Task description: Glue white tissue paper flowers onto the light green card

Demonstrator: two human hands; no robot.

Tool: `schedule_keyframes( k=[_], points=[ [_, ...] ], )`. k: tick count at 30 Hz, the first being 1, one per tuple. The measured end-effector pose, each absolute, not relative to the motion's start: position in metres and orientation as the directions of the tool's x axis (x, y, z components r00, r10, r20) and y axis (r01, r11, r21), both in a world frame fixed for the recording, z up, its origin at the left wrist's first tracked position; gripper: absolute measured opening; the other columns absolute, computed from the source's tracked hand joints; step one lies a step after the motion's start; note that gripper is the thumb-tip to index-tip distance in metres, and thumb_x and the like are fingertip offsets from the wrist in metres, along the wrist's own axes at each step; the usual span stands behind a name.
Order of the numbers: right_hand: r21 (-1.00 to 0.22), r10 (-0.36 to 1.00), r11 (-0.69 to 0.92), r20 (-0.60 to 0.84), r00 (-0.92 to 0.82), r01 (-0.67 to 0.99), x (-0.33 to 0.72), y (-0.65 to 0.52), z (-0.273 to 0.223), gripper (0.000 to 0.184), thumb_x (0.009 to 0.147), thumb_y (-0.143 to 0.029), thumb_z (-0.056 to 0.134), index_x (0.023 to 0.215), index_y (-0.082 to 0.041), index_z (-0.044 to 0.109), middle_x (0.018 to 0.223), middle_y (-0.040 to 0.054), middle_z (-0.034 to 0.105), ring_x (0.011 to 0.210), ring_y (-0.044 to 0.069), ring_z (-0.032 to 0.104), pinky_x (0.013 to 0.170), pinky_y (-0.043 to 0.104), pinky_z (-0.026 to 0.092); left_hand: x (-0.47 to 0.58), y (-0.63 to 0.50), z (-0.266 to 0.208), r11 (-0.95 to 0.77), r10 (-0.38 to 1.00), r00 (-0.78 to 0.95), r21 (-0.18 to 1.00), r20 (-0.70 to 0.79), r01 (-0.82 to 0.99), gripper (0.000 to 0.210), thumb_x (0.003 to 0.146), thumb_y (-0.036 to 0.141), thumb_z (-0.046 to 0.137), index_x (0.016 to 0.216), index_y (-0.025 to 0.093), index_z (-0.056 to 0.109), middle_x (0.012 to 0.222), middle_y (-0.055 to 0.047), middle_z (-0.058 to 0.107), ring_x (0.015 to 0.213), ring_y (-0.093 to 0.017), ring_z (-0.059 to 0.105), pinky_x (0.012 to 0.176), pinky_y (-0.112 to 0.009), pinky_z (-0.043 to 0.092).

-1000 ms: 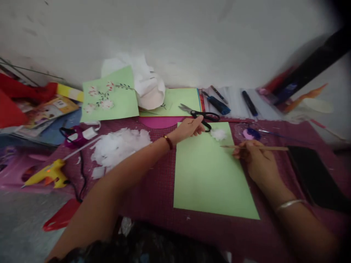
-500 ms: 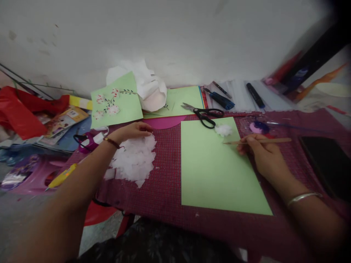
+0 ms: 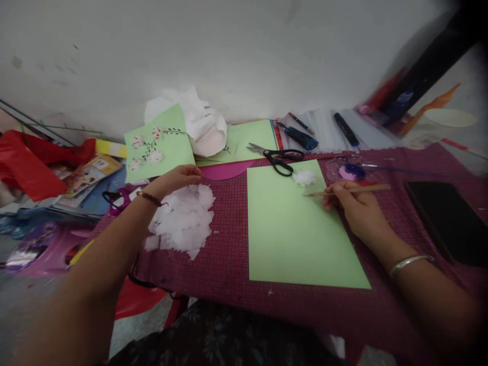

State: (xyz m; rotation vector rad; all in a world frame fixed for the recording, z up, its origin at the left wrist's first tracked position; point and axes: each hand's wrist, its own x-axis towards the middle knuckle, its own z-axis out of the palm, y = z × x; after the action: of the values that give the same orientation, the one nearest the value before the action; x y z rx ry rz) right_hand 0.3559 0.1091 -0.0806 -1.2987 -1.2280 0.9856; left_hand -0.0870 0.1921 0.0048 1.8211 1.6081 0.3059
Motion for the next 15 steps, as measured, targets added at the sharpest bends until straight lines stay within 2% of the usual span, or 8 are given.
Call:
schedule_keyframes(
  k=[5,9,12,15],
  points=[
    [-0.988,0.989,0.079,0.095,0.115,0.133,0.354,0.109,-0.076,0.021,0.088,-0.038,0.057,0.078,-0.019,0.06,0.065,0.0027,0.063,0.057,0.016,0.058,0.06,0.031,0.045,-0.091,0.202,-0.005,-0.053,0.872,0.267,0.464,-0.41,0.884,0.034,0.07,0.043,0.065,0.094,0.02,0.071,0.093,-0.006,0.073,0.077,-0.018,0.061,0.07,-0.028,0.045],
    [-0.987,0.99,0.066,0.083,0.117,0.144,0.353,0.108,-0.074,0.025,0.086,-0.043,0.059,0.078,-0.019,0.059,0.065,0.0023,0.063,0.057,0.016,0.058,0.06,0.031,0.045,-0.092,0.207,-0.006,-0.063,0.852,0.265,0.414,-0.452,0.908,0.027,0.07,0.043,0.064,0.082,0.02,0.073,0.084,-0.004,0.073,0.071,-0.018,0.06,0.067,-0.027,0.044],
    [-0.988,0.99,0.077,0.092,0.107,0.137,0.353,0.108,-0.076,0.025,0.087,-0.042,0.058,0.078,-0.02,0.059,0.065,0.0021,0.062,0.057,0.016,0.057,0.059,0.031,0.045,-0.089,0.205,0.0,-0.042,0.884,0.205,0.366,-0.421,0.93,0.03,0.071,0.048,0.064,0.076,0.02,0.073,0.073,-0.003,0.069,0.061,-0.016,0.054,0.058,-0.026,0.04],
    [-0.987,0.989,0.086,0.101,0.109,0.136,0.354,0.11,-0.079,0.022,0.088,-0.039,0.057,0.079,-0.019,0.06,0.065,0.002,0.062,0.057,0.015,0.058,0.059,0.031,0.044,-0.086,0.202,0.005,-0.013,0.947,0.132,0.378,-0.291,0.926,0.037,0.073,0.055,0.063,0.065,0.019,0.069,0.056,-0.002,0.06,0.049,-0.014,0.045,0.05,-0.027,0.033]
  ],
)
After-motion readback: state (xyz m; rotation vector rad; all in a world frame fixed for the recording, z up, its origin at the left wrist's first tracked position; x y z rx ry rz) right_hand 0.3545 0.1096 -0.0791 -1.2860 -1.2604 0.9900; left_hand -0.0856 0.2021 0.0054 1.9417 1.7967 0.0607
